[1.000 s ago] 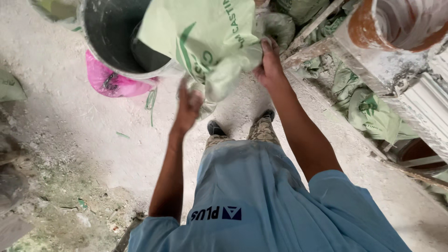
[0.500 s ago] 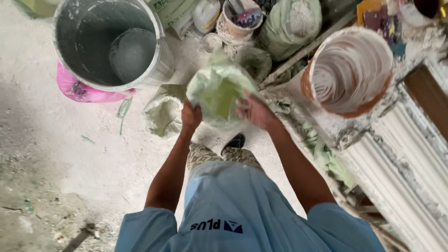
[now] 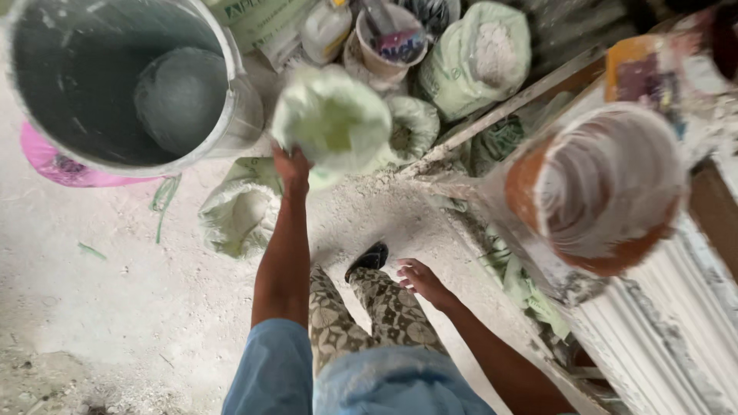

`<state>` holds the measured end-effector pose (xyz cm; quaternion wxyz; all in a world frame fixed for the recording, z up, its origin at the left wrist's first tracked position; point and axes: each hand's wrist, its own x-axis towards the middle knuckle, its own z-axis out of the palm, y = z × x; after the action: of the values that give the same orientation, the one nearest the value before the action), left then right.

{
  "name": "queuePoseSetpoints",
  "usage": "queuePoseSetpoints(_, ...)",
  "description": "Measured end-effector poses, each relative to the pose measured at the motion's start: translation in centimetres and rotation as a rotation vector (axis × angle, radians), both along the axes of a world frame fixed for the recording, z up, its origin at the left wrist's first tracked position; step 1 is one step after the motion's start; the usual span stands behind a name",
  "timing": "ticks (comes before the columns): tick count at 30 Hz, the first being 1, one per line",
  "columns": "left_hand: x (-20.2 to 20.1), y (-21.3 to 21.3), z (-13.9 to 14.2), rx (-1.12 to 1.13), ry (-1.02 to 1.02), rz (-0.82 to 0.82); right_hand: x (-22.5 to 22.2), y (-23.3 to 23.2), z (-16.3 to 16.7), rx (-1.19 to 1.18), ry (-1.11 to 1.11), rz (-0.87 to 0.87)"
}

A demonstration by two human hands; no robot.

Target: The person works on a fluted plaster mold in a casting workshop, running a small hand tool along a brown strip on the mold and brushing the surface. They then wipe their hands with a cloth, open and handle a woven powder bag, carry a plaster-covered bowl across the workshop, and scrub a red bowl with a dark tool.

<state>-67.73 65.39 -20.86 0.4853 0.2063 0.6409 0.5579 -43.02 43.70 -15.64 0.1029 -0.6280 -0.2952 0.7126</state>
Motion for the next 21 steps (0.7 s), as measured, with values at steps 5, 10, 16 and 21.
queuePoseSetpoints(5,-2.3,0.9,-5.1,0.088,0.111,-0.209,-4.2,4.2,-7.3,0.099,-0.002,0.005)
queuePoseSetpoints(10,-10.3,-7.2,-10.7,-0.209,0.442,-0.114,-11.9,9.1,-15.8,0.313,-0.003,0.141)
queuePoseSetpoints(16,-23.7,-14.1,-16.0,-0.634,0.712,-0.240,-26.0,12.0,-26.1,0.156,-0.062,0.191)
queuePoseSetpoints(21,-27.2,-12.7,-20.4,-0.474,0.063,-0.239,-32.1,13.8,-33.3,0.613,-0.265,0.188)
